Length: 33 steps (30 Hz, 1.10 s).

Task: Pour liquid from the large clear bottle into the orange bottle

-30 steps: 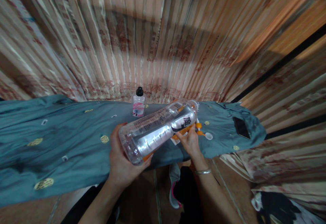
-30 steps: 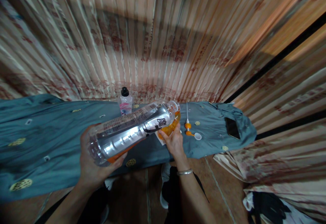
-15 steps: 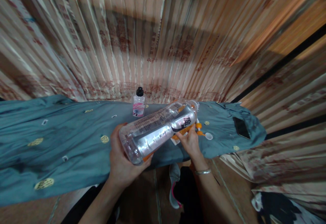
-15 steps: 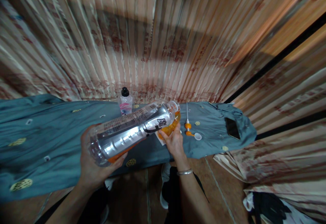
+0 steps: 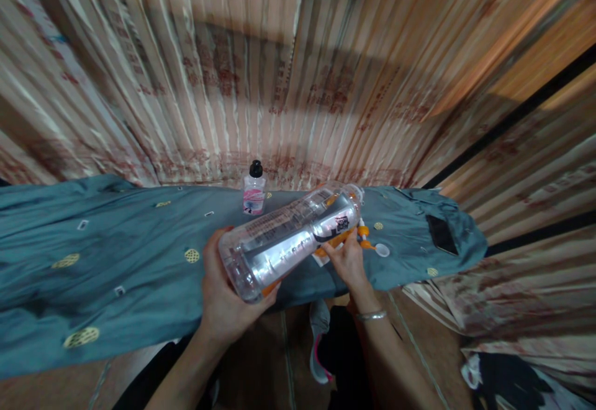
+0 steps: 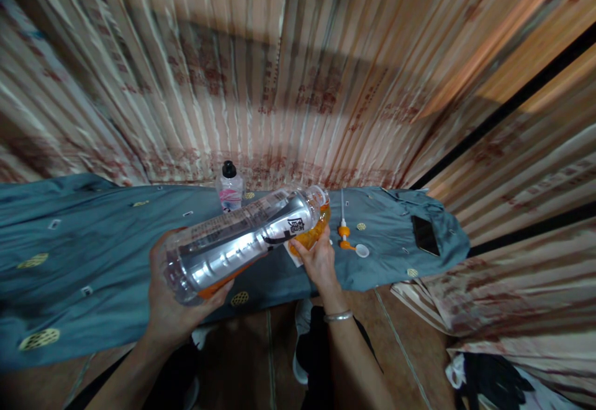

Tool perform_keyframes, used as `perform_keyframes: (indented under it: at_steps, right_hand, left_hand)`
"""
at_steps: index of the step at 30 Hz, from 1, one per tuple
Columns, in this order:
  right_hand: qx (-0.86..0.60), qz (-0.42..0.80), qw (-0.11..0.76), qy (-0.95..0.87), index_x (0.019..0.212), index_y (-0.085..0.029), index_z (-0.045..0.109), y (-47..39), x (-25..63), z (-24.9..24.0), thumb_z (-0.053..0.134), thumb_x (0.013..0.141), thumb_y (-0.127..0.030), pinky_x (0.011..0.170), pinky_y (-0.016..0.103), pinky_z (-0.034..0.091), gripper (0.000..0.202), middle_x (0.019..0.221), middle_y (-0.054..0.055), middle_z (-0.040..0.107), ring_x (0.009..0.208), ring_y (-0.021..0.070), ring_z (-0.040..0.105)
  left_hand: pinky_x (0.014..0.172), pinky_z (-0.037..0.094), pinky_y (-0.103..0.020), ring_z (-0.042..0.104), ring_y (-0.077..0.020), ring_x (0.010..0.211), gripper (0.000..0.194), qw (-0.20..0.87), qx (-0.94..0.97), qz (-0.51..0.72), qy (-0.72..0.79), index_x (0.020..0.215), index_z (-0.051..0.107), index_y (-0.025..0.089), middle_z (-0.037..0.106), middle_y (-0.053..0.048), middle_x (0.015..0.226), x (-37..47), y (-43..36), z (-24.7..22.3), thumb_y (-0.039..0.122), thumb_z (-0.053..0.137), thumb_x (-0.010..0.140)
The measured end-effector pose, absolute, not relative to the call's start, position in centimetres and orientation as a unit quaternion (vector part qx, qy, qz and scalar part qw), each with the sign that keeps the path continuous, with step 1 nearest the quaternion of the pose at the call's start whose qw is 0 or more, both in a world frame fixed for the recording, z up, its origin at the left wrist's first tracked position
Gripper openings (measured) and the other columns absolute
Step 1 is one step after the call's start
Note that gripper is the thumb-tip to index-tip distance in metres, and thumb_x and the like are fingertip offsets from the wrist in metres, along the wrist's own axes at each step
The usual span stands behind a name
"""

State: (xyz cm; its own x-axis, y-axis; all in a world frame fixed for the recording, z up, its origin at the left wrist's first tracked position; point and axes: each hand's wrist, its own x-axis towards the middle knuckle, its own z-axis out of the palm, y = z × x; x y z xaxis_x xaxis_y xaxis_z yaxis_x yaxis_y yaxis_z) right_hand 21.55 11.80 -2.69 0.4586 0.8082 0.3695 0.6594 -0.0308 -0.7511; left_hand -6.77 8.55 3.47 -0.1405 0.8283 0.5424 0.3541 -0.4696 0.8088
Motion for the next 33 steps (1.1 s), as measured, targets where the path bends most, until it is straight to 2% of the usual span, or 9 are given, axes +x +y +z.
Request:
perform_keyframes:
  at_steps: [4, 9, 16, 20, 28, 33]
  right_hand:
    - [-0.718, 0.076, 0.46, -0.517, 0.149, -0.009, 0.052, 11.78, 21.53, -2.54, 0.079, 0.08, -0.074, 0.084, 0.053, 0.067, 0.099, 0.113, 0.023, 0.082, 0.097, 0.0423, 0.082]
    - [-0.707, 0.073, 0.466, -0.527, 0.147, -0.011, 0.052, 11.71, 21.48, -2.32, 0.074, 0.082, -0.076, 0.088, 0.053, 0.067, 0.094, 0.117, 0.023, 0.081, 0.103, 0.042, 0.081]
    - [-0.714, 0.079, 0.462, -0.52, 0.144, -0.01, 0.052, 11.79, 21.57, -2.45, 0.079, 0.08, -0.075, 0.084, 0.054, 0.066, 0.095, 0.111, 0.023, 0.081, 0.097, 0.0431, 0.081]
    - [-0.712, 0.066, 0.464, -0.522, 0.147, -0.01, 0.051, 11.88, 21.59, -2.73, 0.074, 0.081, -0.078, 0.086, 0.052, 0.067, 0.097, 0.113, 0.022, 0.081, 0.1, 0.0408, 0.082]
    - [-0.702, 0.045, 0.464, -0.538, 0.147, -0.011, 0.052, 11.96, 21.87, -3.11, 0.077, 0.083, -0.072, 0.09, 0.052, 0.067, 0.091, 0.121, 0.023, 0.081, 0.106, 0.0406, 0.081]
    - [-0.7, 0.041, 0.468, -0.538, 0.147, -0.012, 0.051, 12.0, 21.72, -3.08, 0.074, 0.085, -0.075, 0.091, 0.052, 0.067, 0.091, 0.12, 0.022, 0.081, 0.106, 0.0401, 0.082]
  left_hand:
    - [0.091, 0.07, -0.042, 0.078, -0.0301, 0.113, 0.102, 0.191, 0.626, 0.593, 0.468, 0.153, 0.046, 0.024, 0.068, -0.013, 0.138, -6.72, 8.55, 3.66, 0.042, 0.096, 0.066]
    - [0.083, 0.07, -0.038, 0.079, -0.028, 0.105, 0.097, 0.193, 0.631, 0.599, 0.453, 0.154, 0.047, 0.025, 0.071, -0.011, 0.131, -6.6, 8.48, 3.84, 0.042, 0.094, 0.071]
    - [0.088, 0.069, -0.039, 0.078, -0.0284, 0.11, 0.1, 0.191, 0.63, 0.597, 0.458, 0.156, 0.046, 0.025, 0.07, -0.011, 0.135, -6.54, 8.51, 3.65, 0.044, 0.095, 0.071]
    - [0.092, 0.069, -0.039, 0.078, -0.0288, 0.115, 0.099, 0.169, 0.633, 0.597, 0.462, 0.154, 0.047, 0.025, 0.067, -0.013, 0.14, -6.6, 8.53, 3.68, 0.043, 0.094, 0.069]
    - [0.087, 0.07, -0.038, 0.079, -0.0273, 0.108, 0.097, 0.184, 0.639, 0.598, 0.447, 0.155, 0.047, 0.025, 0.068, -0.011, 0.135, -6.68, 8.41, 4.07, 0.039, 0.094, 0.071]
    - [0.084, 0.07, -0.038, 0.079, -0.0271, 0.105, 0.097, 0.185, 0.641, 0.602, 0.437, 0.154, 0.047, 0.024, 0.069, -0.011, 0.133, -6.51, 8.47, 4.21, 0.037, 0.094, 0.07]
